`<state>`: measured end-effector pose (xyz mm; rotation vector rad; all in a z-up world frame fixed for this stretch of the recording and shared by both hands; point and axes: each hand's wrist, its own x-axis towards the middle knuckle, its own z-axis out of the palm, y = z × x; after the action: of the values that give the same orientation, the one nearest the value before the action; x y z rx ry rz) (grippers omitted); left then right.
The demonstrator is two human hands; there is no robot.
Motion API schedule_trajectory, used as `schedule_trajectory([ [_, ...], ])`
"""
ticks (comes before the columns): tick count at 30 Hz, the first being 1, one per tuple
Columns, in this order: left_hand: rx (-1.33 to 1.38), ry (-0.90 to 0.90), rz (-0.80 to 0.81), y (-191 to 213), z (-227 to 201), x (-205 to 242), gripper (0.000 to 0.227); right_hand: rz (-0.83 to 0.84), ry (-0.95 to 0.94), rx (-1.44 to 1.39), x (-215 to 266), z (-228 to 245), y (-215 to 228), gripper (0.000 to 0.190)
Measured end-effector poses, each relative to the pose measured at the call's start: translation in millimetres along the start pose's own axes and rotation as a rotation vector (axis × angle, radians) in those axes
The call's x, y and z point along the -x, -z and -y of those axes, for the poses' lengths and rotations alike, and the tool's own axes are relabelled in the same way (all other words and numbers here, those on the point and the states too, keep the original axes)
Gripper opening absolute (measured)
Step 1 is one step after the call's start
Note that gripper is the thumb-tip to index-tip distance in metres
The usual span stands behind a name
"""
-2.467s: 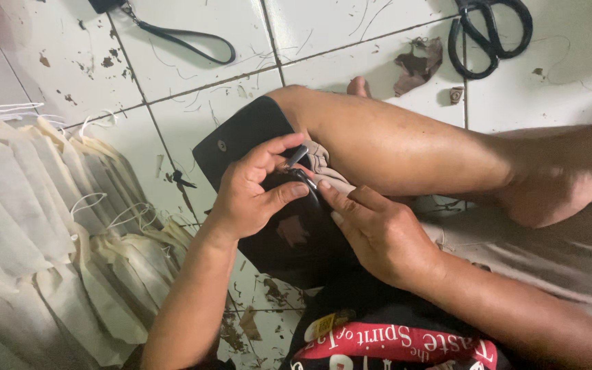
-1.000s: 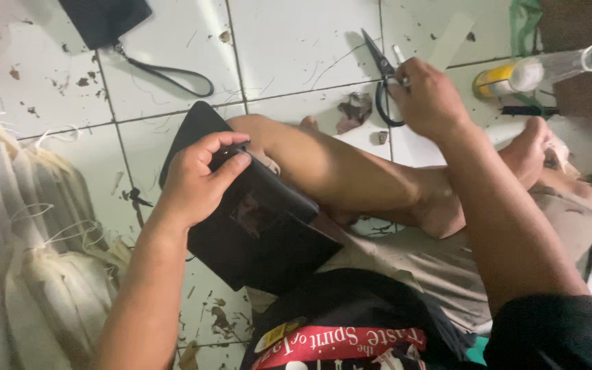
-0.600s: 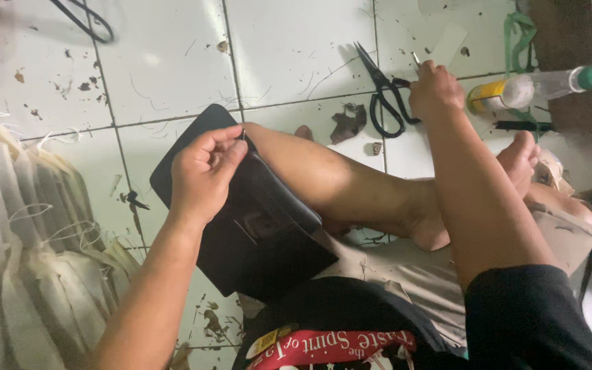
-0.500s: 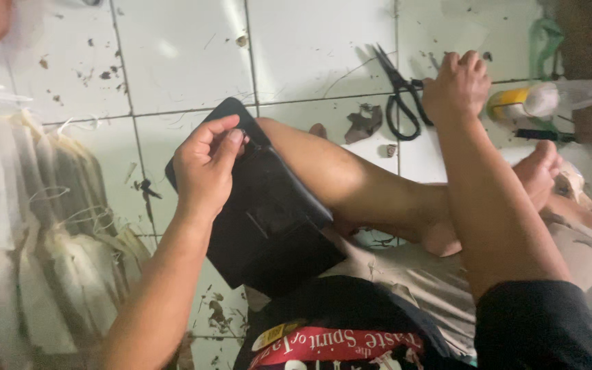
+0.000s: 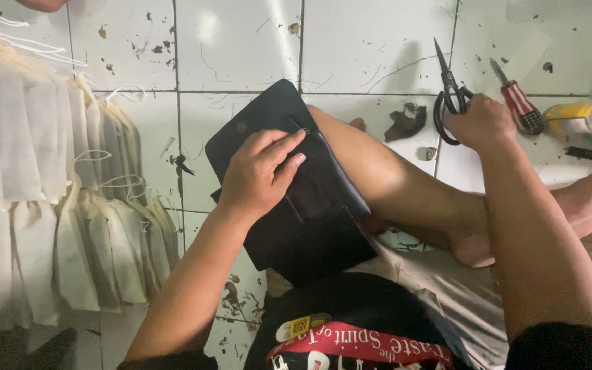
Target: The person assembles a black leather bag by applying adhesive, trimming leather strips with scissors, and fitting a metal hardware piece onto a strap by hand.
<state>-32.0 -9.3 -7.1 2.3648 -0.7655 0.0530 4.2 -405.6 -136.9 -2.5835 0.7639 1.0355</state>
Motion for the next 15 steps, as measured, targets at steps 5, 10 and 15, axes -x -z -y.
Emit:
schedule_trajectory([
  [5, -0.114, -0.079, -0.125, -14.3, 15.2, 1.9, 0.018, -0.392, 0.438, -0.309, 42.8, -18.7, -33.8, 0.036],
  [10, -0.273, -0.169, -0.170, -12.2, 14.1, -1.8, 0.016, -0.144, 0.540, -0.573, 150.7, -1.6, -18.3, 0.032],
  [15, -0.184, -0.041, -0.167, -11.4, 7.5, -0.8, 0.019, 0.524, 1.022, -1.056, 211.7, 26.8, -2.6, 0.081],
])
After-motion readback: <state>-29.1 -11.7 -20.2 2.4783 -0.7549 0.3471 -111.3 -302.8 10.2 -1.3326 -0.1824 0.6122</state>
